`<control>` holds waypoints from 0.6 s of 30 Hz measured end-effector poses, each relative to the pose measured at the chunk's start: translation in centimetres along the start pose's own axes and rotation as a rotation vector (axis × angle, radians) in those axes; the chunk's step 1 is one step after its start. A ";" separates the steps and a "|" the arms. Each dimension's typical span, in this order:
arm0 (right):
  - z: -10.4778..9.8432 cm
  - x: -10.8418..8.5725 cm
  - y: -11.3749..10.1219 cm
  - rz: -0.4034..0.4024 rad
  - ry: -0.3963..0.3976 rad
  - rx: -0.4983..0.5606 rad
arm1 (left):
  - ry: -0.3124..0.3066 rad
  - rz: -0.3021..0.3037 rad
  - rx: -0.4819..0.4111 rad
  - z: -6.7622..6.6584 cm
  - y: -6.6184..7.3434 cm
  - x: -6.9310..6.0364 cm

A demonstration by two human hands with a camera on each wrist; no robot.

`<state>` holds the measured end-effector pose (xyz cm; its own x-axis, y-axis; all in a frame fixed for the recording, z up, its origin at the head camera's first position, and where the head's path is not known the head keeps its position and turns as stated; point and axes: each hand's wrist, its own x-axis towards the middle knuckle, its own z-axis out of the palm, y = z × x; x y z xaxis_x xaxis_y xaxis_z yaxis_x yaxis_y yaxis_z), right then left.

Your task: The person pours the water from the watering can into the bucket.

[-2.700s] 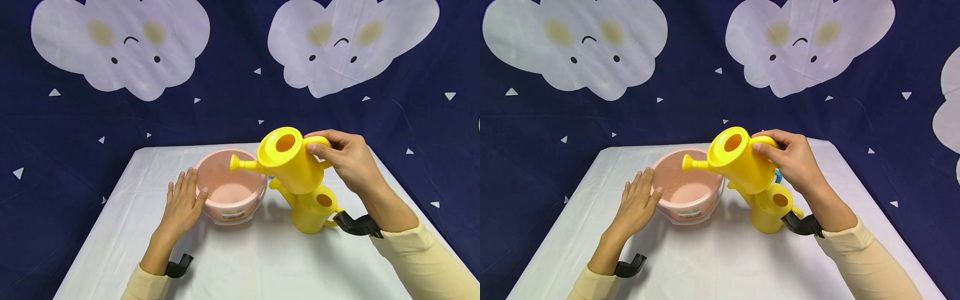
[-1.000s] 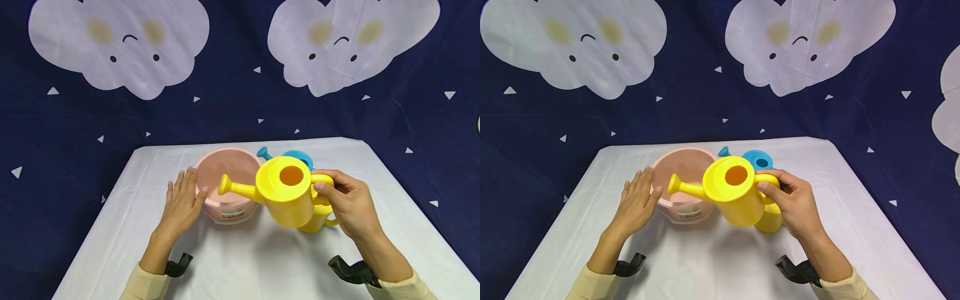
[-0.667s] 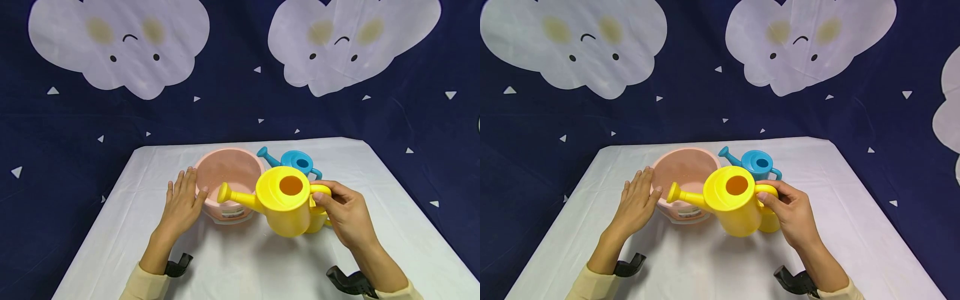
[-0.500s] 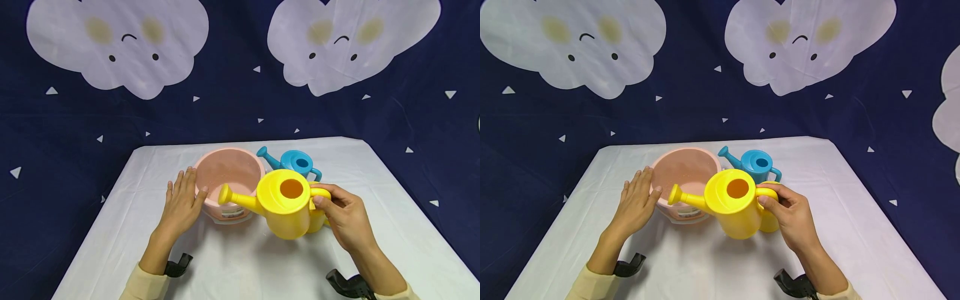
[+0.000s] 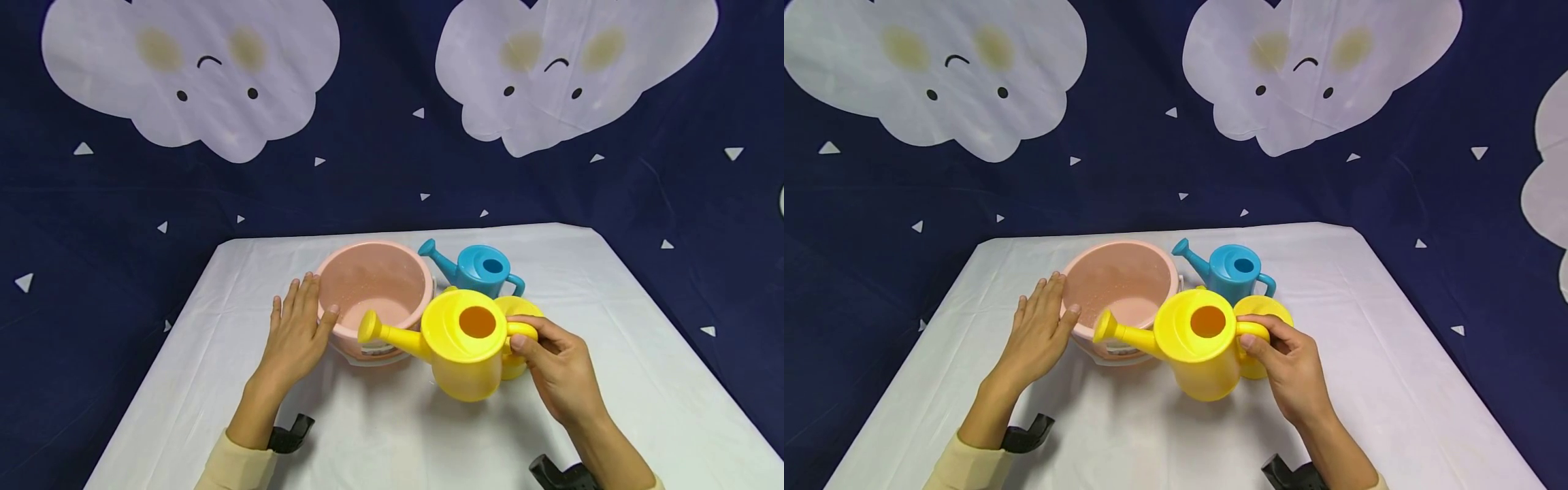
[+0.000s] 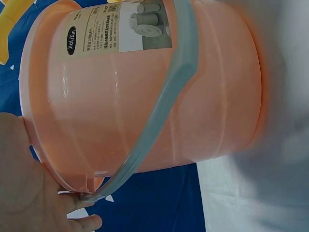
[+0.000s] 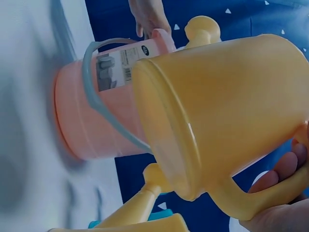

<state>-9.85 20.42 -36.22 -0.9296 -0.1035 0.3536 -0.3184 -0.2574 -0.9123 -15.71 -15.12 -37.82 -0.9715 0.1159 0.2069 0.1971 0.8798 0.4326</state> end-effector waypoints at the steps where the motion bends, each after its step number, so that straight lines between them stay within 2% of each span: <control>1: 0.0 -0.1 0.1 0.000 0.001 0.002 | 0.001 0.001 0.000 0.0 0.0 0.0; 18: -0.8 -1.6 2.3 0.013 0.002 0.058 | 0.006 0.002 -0.005 0.1 -0.1 0.0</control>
<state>-9.25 20.75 -39.09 -0.9340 -0.1054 0.3413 -0.2950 -0.3113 -0.9034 -15.71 -15.14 -37.89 -0.9703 0.1149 0.2129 0.1997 0.8773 0.4365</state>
